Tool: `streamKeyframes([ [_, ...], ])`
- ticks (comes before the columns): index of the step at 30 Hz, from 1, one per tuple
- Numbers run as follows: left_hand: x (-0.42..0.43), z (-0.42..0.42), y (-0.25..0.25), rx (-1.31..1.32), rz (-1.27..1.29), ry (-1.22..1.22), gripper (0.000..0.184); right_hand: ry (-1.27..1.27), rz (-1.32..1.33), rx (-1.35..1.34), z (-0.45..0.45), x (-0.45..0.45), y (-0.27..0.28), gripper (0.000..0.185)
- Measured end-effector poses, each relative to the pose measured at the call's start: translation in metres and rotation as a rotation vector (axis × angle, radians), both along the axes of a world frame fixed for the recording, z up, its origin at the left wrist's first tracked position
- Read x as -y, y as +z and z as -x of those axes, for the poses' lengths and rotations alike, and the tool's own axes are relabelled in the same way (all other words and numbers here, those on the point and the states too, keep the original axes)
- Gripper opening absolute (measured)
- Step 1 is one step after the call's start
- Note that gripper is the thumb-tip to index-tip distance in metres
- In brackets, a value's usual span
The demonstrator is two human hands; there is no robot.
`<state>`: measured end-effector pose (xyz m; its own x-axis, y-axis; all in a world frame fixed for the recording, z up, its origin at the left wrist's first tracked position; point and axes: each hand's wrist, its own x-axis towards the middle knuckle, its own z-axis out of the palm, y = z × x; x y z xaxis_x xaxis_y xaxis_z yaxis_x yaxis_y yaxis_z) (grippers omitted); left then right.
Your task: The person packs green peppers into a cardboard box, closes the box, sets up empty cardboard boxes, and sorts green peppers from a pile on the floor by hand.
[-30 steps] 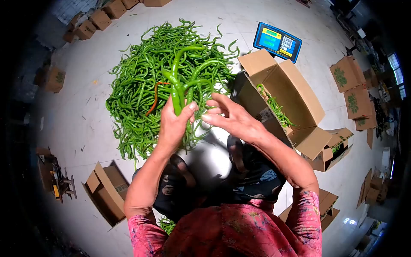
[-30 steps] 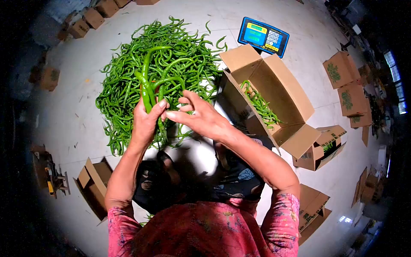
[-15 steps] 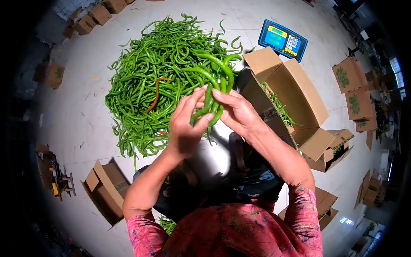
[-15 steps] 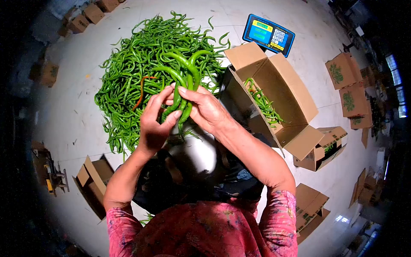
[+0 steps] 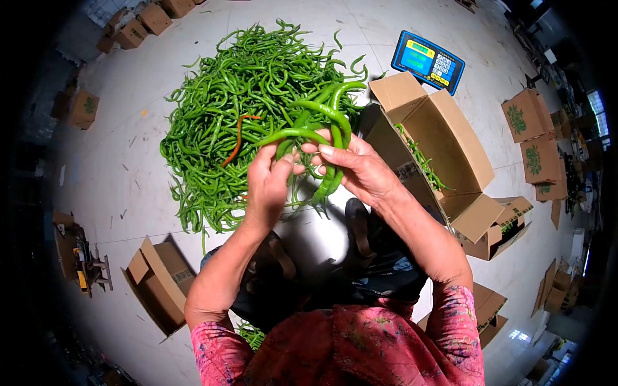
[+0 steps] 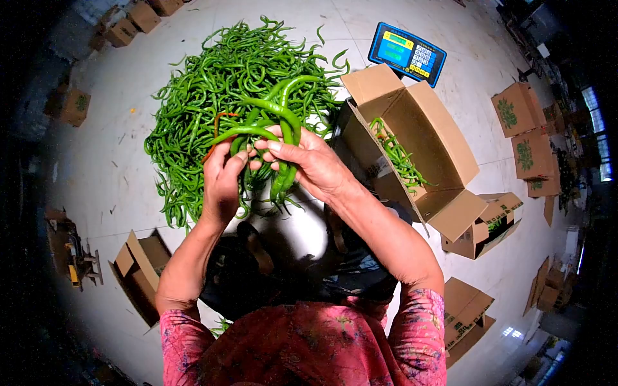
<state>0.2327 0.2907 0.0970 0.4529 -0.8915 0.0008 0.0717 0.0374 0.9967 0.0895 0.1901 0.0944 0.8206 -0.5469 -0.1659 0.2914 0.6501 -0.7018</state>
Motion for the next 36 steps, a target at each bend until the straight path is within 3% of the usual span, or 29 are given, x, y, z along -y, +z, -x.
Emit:
streamKeyframes([
  [3,0.000,-0.010,-0.017,-0.559,0.036,-0.169,0.032,-0.042,-0.030,-0.003,0.002,-0.001,-0.005,0.027],
  [8,0.003,-0.022,-0.027,-0.802,0.072,-0.189,0.040,-0.091,-0.072,0.125,0.017,0.013,0.007,0.022],
  [11,0.006,-0.024,-0.023,-0.816,0.050,-0.118,0.040,-0.190,-0.020,0.168,0.022,0.023,0.011,0.021],
  [18,0.010,-0.021,-0.033,-0.746,0.072,-0.114,0.037,-0.245,-0.090,-0.086,0.012,0.010,0.005,0.021],
  [22,0.009,0.002,-0.024,-0.579,0.057,-0.088,0.037,-0.223,-0.027,-0.071,-0.002,-0.004,-0.010,0.021],
  [23,0.008,0.005,-0.026,-0.417,0.054,-0.169,0.039,-0.210,-0.045,-0.064,-0.004,-0.008,-0.009,0.021],
  [28,0.005,0.020,-0.020,-0.126,0.001,-0.193,0.038,-0.214,-0.064,-0.089,-0.011,-0.018,-0.014,0.020],
  [34,0.003,0.020,-0.013,-0.183,-0.049,-0.136,0.036,-0.228,-0.045,-0.092,-0.015,-0.027,-0.012,0.020],
  [36,0.003,0.010,-0.009,-0.327,-0.082,-0.147,0.034,-0.240,-0.009,-0.084,-0.013,-0.024,-0.014,0.021],
])
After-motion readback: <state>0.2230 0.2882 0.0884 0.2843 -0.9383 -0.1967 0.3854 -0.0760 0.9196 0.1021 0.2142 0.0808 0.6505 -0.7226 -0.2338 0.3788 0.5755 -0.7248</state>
